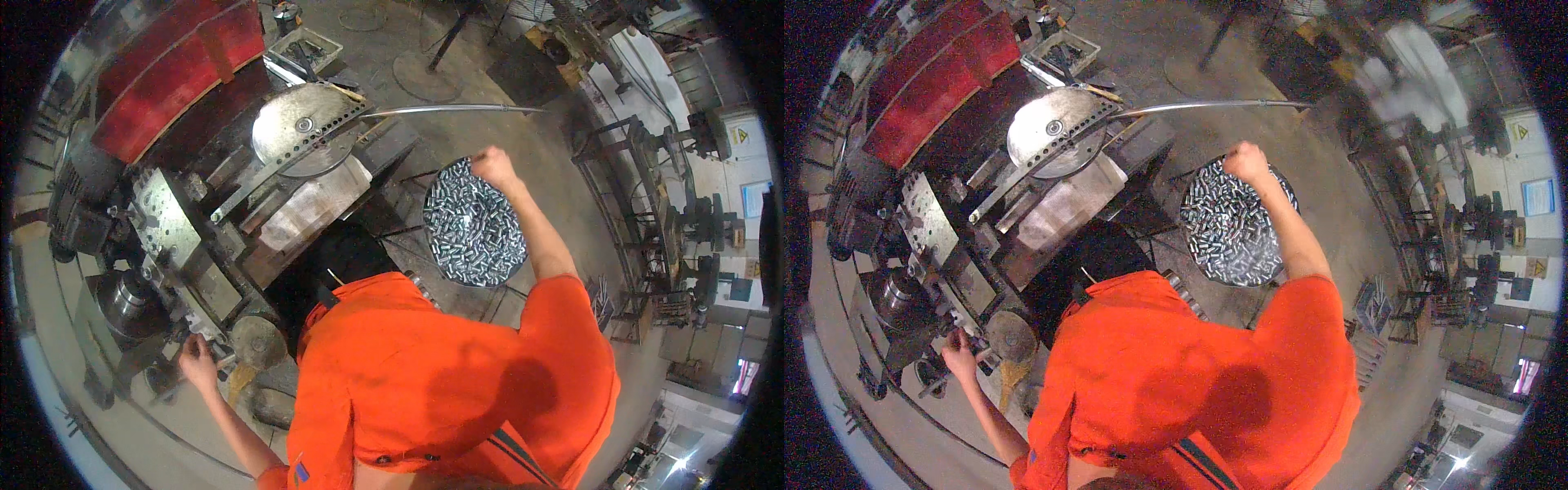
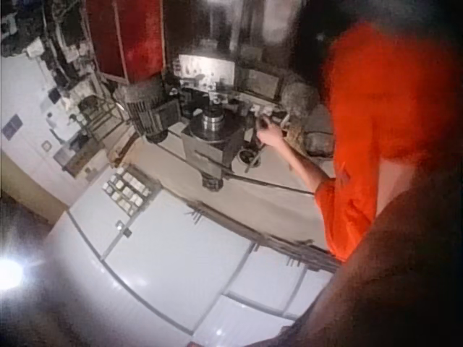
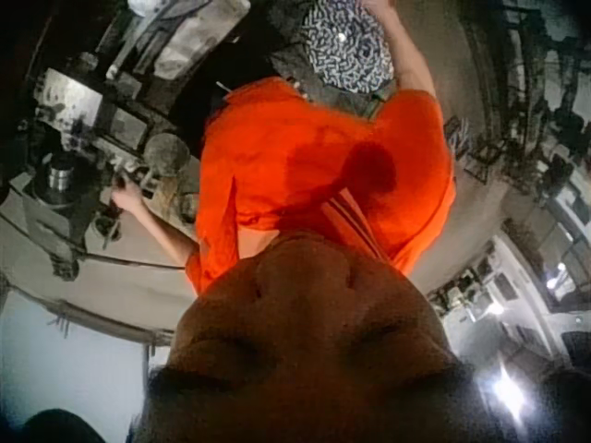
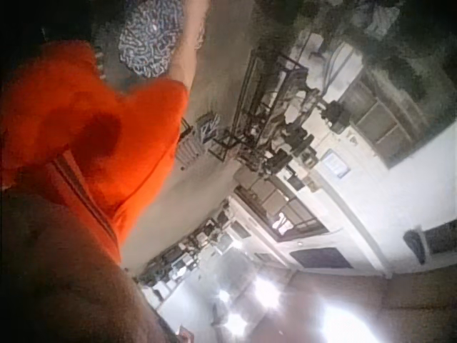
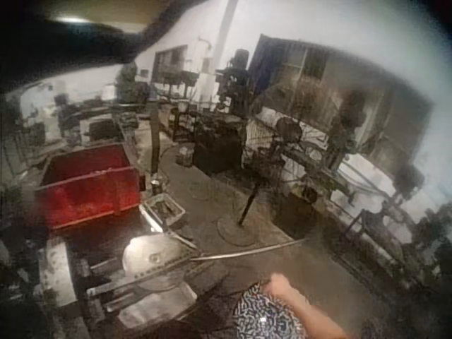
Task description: The person operates a metal turning machine, repeatedly inserting metal rods into the chuck, engaging the machine, and removing the processed pieces. The person collects the finished metal parts in a red bin and continues the cycle with new rods.
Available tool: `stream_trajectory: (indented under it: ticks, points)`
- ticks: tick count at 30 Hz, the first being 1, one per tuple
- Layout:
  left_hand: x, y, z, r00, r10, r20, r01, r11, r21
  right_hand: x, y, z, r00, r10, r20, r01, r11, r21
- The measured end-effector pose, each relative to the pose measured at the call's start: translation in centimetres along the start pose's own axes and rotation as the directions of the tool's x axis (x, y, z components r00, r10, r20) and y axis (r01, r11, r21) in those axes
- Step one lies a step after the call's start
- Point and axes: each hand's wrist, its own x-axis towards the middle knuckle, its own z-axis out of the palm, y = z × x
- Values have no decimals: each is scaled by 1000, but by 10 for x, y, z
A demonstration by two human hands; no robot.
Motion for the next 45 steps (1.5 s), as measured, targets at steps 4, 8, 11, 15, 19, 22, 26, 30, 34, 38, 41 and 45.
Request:
stream_trajectory:
  ticks: [4,8,11,15,19,22,26,30,34,38,41,45]
  points:
    - [-4,-10,0,1000,1,-16,-2,999,-55,-6,8,52,963,-22,268,69,983,-170]
    - [-6,4,-2,998,9,-63,-12,999,-44,9,-1,97,909,209,361,-116,958,-261]
    - [-9,8,-4,996,-22,-92,21,1000,-15,-2,-28,91,947,185,263,-100,946,-307]
    - [-13,18,-6,990,-31,-137,33,999,16,5,-9,112,965,140,220,-77,959,-273]
    - [-15,18,-6,989,-62,-132,71,996,62,3,-28,90,924,220,312,-143,957,-252]
    - [-15,26,-8,986,-78,-144,87,994,59,4,-26,93,933,224,282,-148,953,-265]
    - [-11,22,-8,994,-45,-100,46,999,6,5,-9,94,957,179,227,-134,971,-198]
    - [-18,8,-20,999,-11,43,19,979,-203,-11,-23,60,984,-179,17,179,983,-40]
    - [-21,55,-47,999,29,-35,-42,884,-465,-36,-88,26,886,-454,-91,451,802,392]
    - [-16,145,-35,994,105,45,-65,845,-531,-81,-219,-16,667,-739,-96,550,401,733]
    - [-14,181,-15,909,315,274,-60,749,-660,-112,-302,-37,353,-893,-279,666,30,745]
    - [-19,183,-8,868,396,300,111,434,-894,-137,-356,-61,157,-921,-357,738,-131,662]
